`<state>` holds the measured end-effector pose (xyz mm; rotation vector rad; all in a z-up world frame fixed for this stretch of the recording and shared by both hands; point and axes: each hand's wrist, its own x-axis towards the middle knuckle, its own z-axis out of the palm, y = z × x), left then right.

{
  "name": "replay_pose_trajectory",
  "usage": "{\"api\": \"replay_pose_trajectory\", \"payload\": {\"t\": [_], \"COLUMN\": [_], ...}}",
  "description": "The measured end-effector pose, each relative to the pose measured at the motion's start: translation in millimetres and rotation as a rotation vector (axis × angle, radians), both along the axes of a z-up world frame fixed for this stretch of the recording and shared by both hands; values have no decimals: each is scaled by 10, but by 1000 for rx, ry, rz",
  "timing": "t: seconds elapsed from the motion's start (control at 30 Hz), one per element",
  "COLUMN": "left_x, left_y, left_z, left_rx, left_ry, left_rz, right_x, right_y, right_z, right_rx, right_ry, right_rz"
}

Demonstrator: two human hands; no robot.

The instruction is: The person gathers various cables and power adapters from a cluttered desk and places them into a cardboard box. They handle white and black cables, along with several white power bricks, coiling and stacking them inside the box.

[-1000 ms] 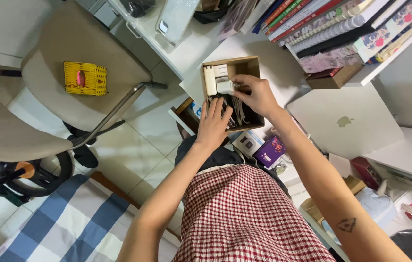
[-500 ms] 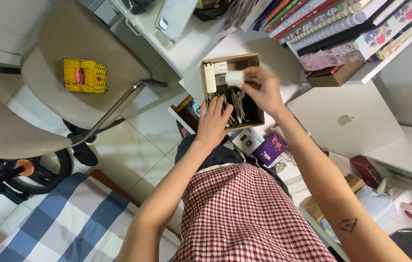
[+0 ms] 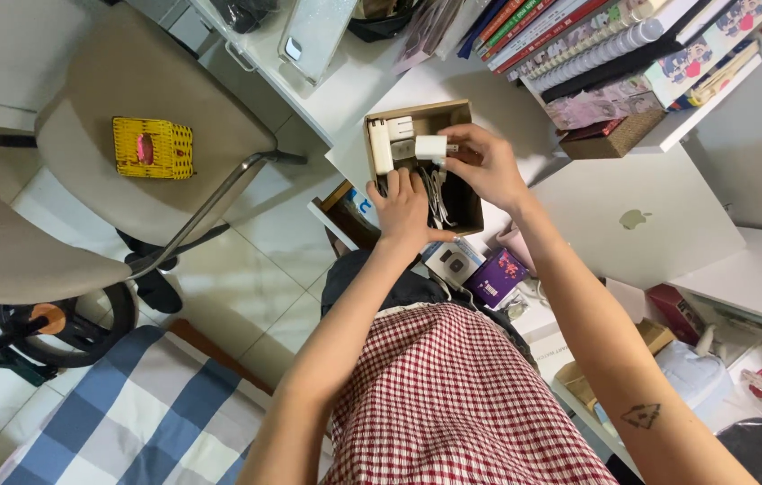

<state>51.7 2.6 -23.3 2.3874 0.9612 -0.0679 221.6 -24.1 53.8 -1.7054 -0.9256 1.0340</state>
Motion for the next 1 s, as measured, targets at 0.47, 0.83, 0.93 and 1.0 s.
{"api": "replay_pose_trajectory", "payload": {"t": [0.47, 0.83, 0.93, 1.0], "left_x": [315, 309, 205, 195], "left_y": [-197, -476, -413, -417], "left_z": [281, 46, 132, 128], "left_rx": [38, 565, 462, 454], "left_ry": [464, 220, 236, 201], "left_rz": [5, 102, 21, 23], "right_x": [70, -8, -41, -57], "right_y": [142, 229, 267, 265], "right_z": [119, 103, 148, 164], "right_rx": [-26, 87, 26, 35], "right_ry": [-246, -438, -532, -566], "right_rz": [255, 461, 513, 535]}}
